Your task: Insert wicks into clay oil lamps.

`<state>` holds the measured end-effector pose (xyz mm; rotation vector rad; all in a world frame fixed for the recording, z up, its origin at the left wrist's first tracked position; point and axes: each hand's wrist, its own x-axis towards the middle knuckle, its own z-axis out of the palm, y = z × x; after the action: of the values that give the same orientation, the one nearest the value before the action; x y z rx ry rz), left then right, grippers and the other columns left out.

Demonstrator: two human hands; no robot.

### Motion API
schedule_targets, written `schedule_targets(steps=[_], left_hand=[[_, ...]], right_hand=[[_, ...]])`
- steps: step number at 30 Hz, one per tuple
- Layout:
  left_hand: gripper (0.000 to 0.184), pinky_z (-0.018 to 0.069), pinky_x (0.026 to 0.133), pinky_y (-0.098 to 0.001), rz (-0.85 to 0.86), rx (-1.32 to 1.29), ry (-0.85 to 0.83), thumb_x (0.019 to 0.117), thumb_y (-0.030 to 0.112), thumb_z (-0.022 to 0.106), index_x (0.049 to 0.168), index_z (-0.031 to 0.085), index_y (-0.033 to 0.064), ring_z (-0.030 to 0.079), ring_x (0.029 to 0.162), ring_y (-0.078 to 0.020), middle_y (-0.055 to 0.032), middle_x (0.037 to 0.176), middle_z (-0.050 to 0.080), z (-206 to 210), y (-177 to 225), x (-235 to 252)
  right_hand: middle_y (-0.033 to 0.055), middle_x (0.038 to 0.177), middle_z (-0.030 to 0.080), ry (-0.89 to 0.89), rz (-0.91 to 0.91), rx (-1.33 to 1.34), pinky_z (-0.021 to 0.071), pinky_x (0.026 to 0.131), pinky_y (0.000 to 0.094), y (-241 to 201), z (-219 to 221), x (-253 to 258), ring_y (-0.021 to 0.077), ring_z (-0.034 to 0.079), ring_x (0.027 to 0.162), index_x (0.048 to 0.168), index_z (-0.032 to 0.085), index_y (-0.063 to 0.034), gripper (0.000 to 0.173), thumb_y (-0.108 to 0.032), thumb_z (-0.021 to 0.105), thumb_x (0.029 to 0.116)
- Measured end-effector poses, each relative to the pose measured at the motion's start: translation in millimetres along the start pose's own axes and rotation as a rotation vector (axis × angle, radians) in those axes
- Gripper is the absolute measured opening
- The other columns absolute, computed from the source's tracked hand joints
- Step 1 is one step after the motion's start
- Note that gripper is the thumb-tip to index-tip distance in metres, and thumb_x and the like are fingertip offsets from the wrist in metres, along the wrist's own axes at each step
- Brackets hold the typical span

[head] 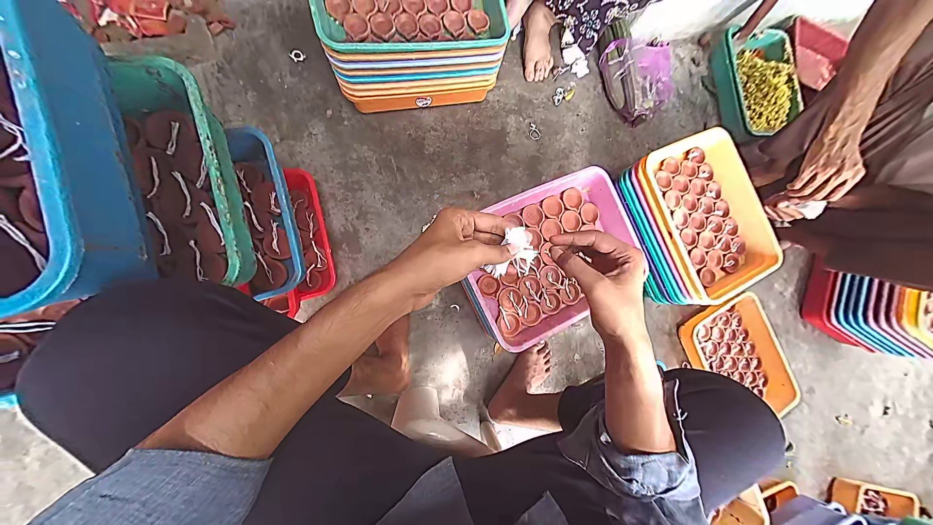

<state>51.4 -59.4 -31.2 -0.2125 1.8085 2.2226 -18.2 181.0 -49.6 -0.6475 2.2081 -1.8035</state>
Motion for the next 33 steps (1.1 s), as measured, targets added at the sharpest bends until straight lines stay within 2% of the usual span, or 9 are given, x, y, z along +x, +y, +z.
schedule_targets(steps=[4, 8, 12, 16, 25, 31, 33], left_hand=[[0.024, 0.0605, 0.086, -0.0296, 0.033, -0.009, -0.002, 0.097, 0.002, 0.067, 0.12, 0.071, -0.0025, 0.073, 0.093, -0.0165, -0.0114, 0.102, 0.075, 0, -1, 0], [0.023, 0.0605, 0.085, -0.0285, 0.028, -0.009, 0.0, 0.0964, 0.002, 0.068, 0.119, 0.07, -0.0034, 0.073, 0.093, -0.0147, -0.0102, 0.102, 0.075, 2, 0, 0], [0.023, 0.0597, 0.086, -0.0297, -0.018, -0.044, -0.027, 0.0996, 0.001, 0.062, 0.122, 0.069, -0.0025, 0.072, 0.094, -0.015, -0.01, 0.103, 0.074, 4, 5, -3], [0.023, 0.0597, 0.085, -0.0287, -0.031, -0.03, -0.025, 0.1007, 0.001, 0.06, 0.122, 0.069, -0.0018, 0.072, 0.094, -0.0144, -0.0092, 0.104, 0.074, 5, 7, -3], [0.023, 0.0593, 0.085, -0.0275, -0.008, 0.011, -0.02, 0.0994, 0.002, 0.063, 0.121, 0.07, -0.0022, 0.072, 0.094, -0.013, -0.0085, 0.103, 0.075, 5, 4, -2], [0.024, 0.0598, 0.085, -0.0288, 0.005, 0.009, -0.018, 0.0994, 0.002, 0.063, 0.122, 0.069, -0.0029, 0.072, 0.095, -0.0142, -0.0093, 0.104, 0.076, 4, 4, -3], [0.024, 0.0595, 0.084, -0.0278, 0.006, 0.012, -0.015, 0.0996, 0.003, 0.063, 0.122, 0.069, -0.0032, 0.072, 0.094, -0.0133, -0.0091, 0.104, 0.076, 5, 4, -3]], right_hand=[[0.0078, 0.102, 0.074, -0.002, -0.09, 0.11, 0.0616, 0.076, 0.0291, -14, 11, -7, 0.0144, 0.07, 0.084, 0.106, 0.075, -0.001, 0.02, 0.004, 0.071, 0.0868], [0.0088, 0.101, 0.073, 0.011, -0.223, 0.082, 0.0623, 0.074, 0.0303, -21, 19, -9, 0.0149, 0.069, 0.081, 0.106, 0.074, 0.0012, 0.022, 0.006, 0.076, 0.0842], [0.0096, 0.102, 0.074, 0.047, -0.345, -0.036, 0.0616, 0.071, 0.0303, -25, 28, -9, 0.0146, 0.069, 0.08, 0.106, 0.074, 0.003, 0.022, 0.005, 0.077, 0.0841], [0.0096, 0.104, 0.075, 0.064, -0.344, -0.153, 0.061, 0.07, 0.0306, -22, 32, -8, 0.0146, 0.07, 0.081, 0.105, 0.075, 0.0014, 0.021, 0.0, 0.079, 0.0843], [0.0047, 0.099, 0.076, 0.069, -0.341, -0.292, 0.06, 0.069, 0.0278, -21, 34, -9, 0.011, 0.07, 0.081, 0.105, 0.077, -0.0028, 0.02, -0.006, 0.079, 0.0856], [0.0048, 0.099, 0.073, 0.116, -0.385, -0.319, 0.0598, 0.07, 0.0281, -21, 34, -10, 0.0124, 0.069, 0.085, 0.101, 0.077, -0.0031, 0.019, -0.007, 0.082, 0.0826], [0.0052, 0.099, 0.074, 0.104, -0.368, -0.305, 0.0603, 0.07, 0.0286, -20, 34, -10, 0.0124, 0.07, 0.084, 0.102, 0.076, -0.0028, 0.02, -0.006, 0.08, 0.0833]])
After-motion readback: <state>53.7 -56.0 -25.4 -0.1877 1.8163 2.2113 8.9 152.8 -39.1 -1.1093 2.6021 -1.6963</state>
